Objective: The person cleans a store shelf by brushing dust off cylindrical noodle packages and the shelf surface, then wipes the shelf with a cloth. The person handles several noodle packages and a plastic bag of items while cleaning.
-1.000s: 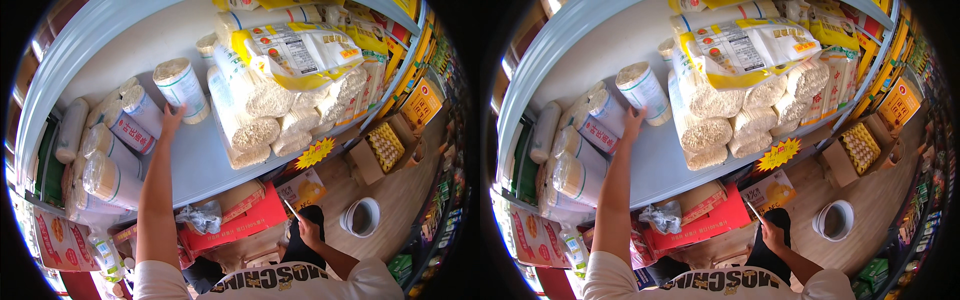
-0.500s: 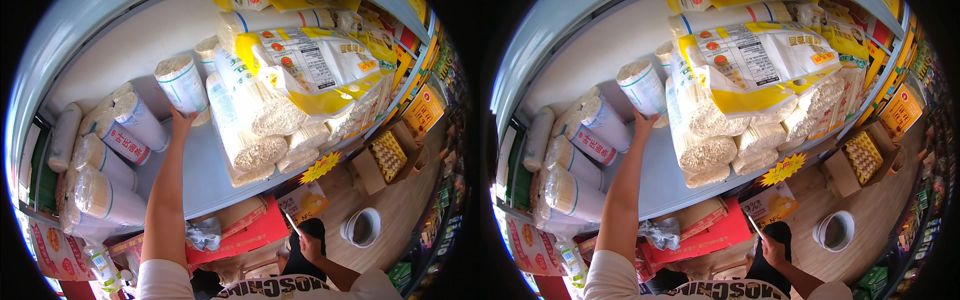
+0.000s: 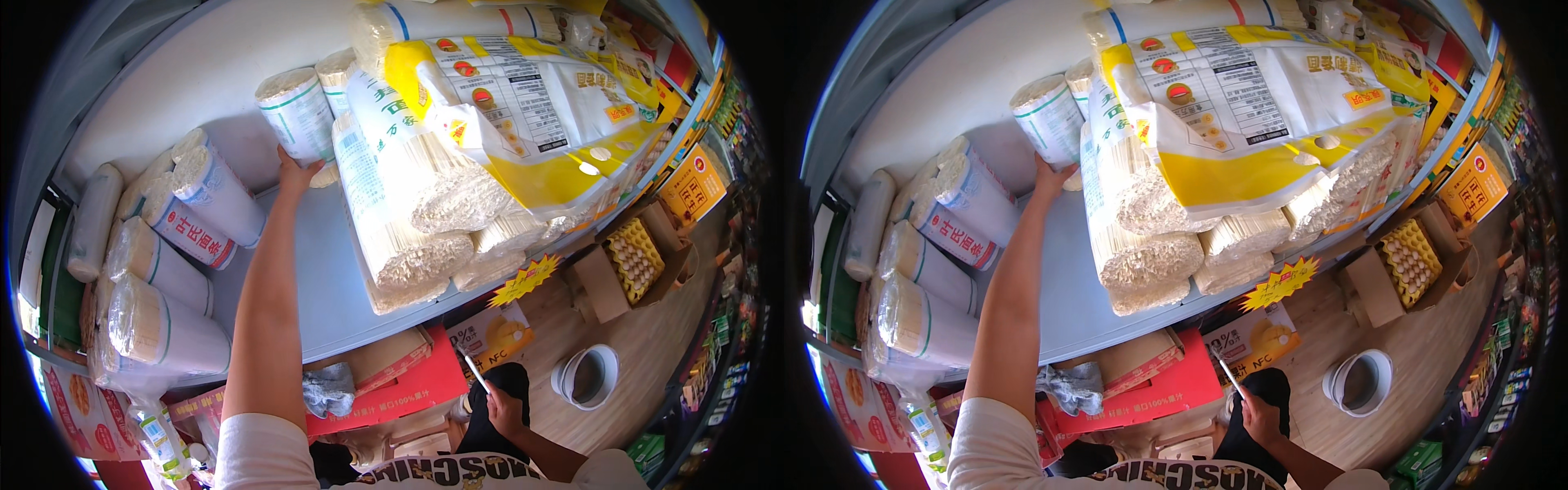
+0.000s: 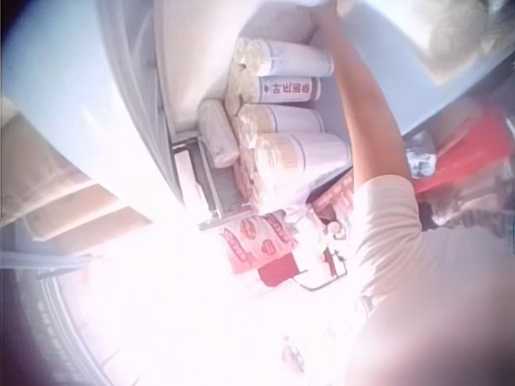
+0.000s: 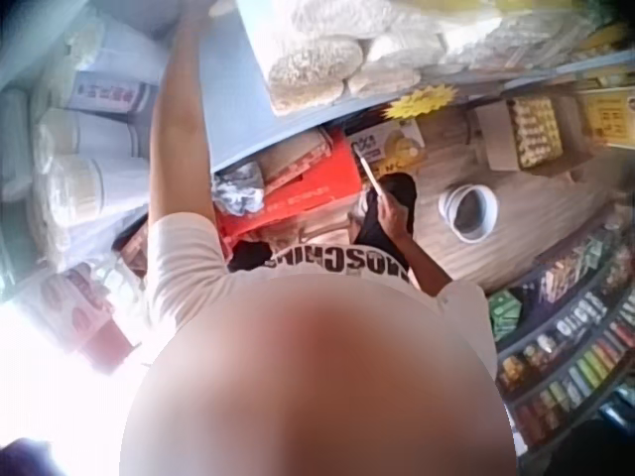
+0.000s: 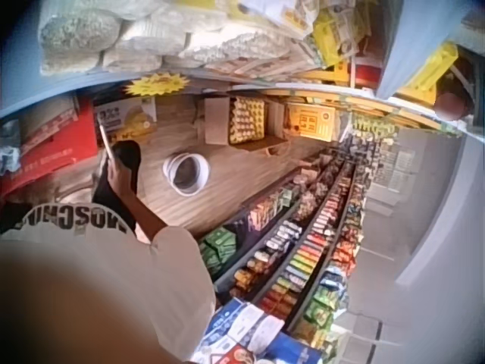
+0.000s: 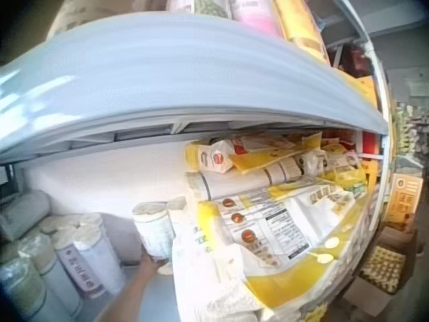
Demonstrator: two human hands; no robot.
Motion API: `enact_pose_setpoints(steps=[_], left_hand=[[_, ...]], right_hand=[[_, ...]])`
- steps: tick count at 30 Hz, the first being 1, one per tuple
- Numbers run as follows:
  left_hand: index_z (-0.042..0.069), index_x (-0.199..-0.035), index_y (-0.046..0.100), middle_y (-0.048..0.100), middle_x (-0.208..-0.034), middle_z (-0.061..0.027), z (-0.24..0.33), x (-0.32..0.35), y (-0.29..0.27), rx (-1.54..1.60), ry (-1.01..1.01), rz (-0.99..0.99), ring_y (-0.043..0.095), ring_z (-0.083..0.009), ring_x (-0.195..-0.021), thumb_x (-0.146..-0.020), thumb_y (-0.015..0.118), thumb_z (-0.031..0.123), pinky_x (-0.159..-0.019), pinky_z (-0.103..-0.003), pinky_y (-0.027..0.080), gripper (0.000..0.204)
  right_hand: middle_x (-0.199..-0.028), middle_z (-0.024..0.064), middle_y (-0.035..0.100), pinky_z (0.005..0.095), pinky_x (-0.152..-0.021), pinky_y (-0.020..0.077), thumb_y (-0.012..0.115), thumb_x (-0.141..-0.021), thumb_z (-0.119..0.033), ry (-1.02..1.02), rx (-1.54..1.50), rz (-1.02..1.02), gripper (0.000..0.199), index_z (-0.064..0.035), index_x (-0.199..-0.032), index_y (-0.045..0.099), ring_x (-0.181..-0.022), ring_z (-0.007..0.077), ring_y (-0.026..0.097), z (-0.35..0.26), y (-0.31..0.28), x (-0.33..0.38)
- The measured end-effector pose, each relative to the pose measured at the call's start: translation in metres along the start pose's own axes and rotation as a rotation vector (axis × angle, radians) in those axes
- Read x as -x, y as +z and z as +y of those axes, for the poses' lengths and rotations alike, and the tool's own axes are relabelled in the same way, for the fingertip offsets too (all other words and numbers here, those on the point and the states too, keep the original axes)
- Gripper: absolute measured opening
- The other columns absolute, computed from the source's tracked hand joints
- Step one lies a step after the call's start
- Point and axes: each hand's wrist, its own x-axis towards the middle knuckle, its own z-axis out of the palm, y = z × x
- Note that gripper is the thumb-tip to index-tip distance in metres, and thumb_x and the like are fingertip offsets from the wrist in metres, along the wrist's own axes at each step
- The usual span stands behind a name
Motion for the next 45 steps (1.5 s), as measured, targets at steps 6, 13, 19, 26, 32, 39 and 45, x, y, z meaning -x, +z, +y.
enact_pose_setpoints(steps=[6, 13, 19, 26, 32, 39, 45], left_hand=[[-0.009, -0.144, 0.001, 0.029, -0.142, -0.0334, 0.078, 0.023, 0.026, -0.265, 0.006, 0.181, 0.036, -0.0436, -0.129, -0.062, 0.088, 0.033, -0.107, -0.042, 0.034, 0.127], [-0.005, -0.145, 0.007, 0.023, -0.148, -0.0262, 0.107, 0.012, 0.031, -0.35, 0.103, 0.389, 0.028, -0.0405, -0.136, -0.068, 0.084, 0.026, -0.111, -0.044, 0.029, 0.113], [-0.001, -0.147, 0.006, 0.021, -0.15, -0.0231, 0.11, 0.011, 0.03, -0.343, 0.013, 0.308, 0.029, -0.0395, -0.136, -0.07, 0.082, 0.024, -0.11, -0.043, 0.032, 0.112], [-0.003, -0.146, 0.016, 0.032, -0.146, -0.0244, 0.118, 0.025, 0.002, -0.275, 0.044, 0.238, 0.034, -0.0397, -0.134, -0.071, 0.082, 0.027, -0.108, -0.04, 0.034, 0.104], [0.0, -0.144, 0.027, 0.042, -0.14, -0.0239, 0.175, 0.075, -0.02, -0.426, 0.123, 0.299, 0.045, -0.0391, -0.125, -0.077, 0.077, 0.03, -0.103, -0.04, 0.039, 0.089], [0.002, -0.134, 0.043, 0.054, -0.126, -0.0192, 0.225, 0.17, -0.083, -0.431, 0.281, 0.376, 0.05, -0.0381, -0.115, -0.078, 0.076, 0.015, -0.096, -0.043, 0.043, 0.066], [0.002, -0.133, 0.045, 0.054, -0.128, -0.0165, 0.271, 0.28, -0.157, -0.472, 0.361, 0.489, 0.048, -0.0331, -0.121, -0.076, 0.076, 0.006, -0.103, -0.041, 0.038, 0.065]], right_hand=[[-0.079, 0.0135, 0.063, 0.0372, -0.057, 0.0507, 0.06, -0.086, -0.006, 0.02, 0.024, 0.028, 0.036, -0.0058, -0.122, 0.057, -0.066, 0.0309, 0.063, 0.001, 0.002, 0.004], [-0.078, 0.0133, 0.063, 0.0379, -0.057, 0.0508, 0.06, -0.086, -0.007, 0.01, 0.0, 0.037, 0.037, -0.0062, -0.123, 0.057, -0.066, 0.0312, 0.063, 0.003, 0.001, 0.005], [-0.08, 0.0135, 0.064, 0.0384, -0.057, 0.0508, 0.06, -0.087, -0.007, 0.021, 0.038, 0.011, 0.037, -0.0067, -0.123, 0.056, -0.067, 0.0313, 0.063, 0.001, -0.001, 0.004], [-0.084, 0.0145, 0.065, 0.0373, -0.058, 0.0515, 0.06, -0.087, -0.007, 0.01, 0.024, 0.046, 0.036, -0.0079, -0.123, 0.056, -0.068, 0.0316, 0.064, 0.003, 0.005, 0.004], [-0.089, 0.0153, 0.067, 0.0373, -0.06, 0.053, 0.06, -0.087, -0.007, 0.011, 0.045, 0.077, 0.036, -0.0087, -0.123, 0.056, -0.072, 0.0318, 0.066, 0.006, 0.007, 0.008], [-0.093, 0.0148, 0.067, 0.0379, -0.063, 0.0537, 0.061, -0.086, -0.006, -0.008, 0.063, 0.079, 0.036, -0.0076, -0.122, 0.057, -0.076, 0.0323, 0.066, 0.011, 0.01, 0.012], [-0.097, 0.0149, 0.068, 0.0376, -0.063, 0.0539, 0.06, -0.088, -0.009, -0.001, 0.086, 0.065, 0.036, -0.0095, -0.124, 0.056, -0.077, 0.0318, 0.067, 0.01, 0.015, 0.016]])
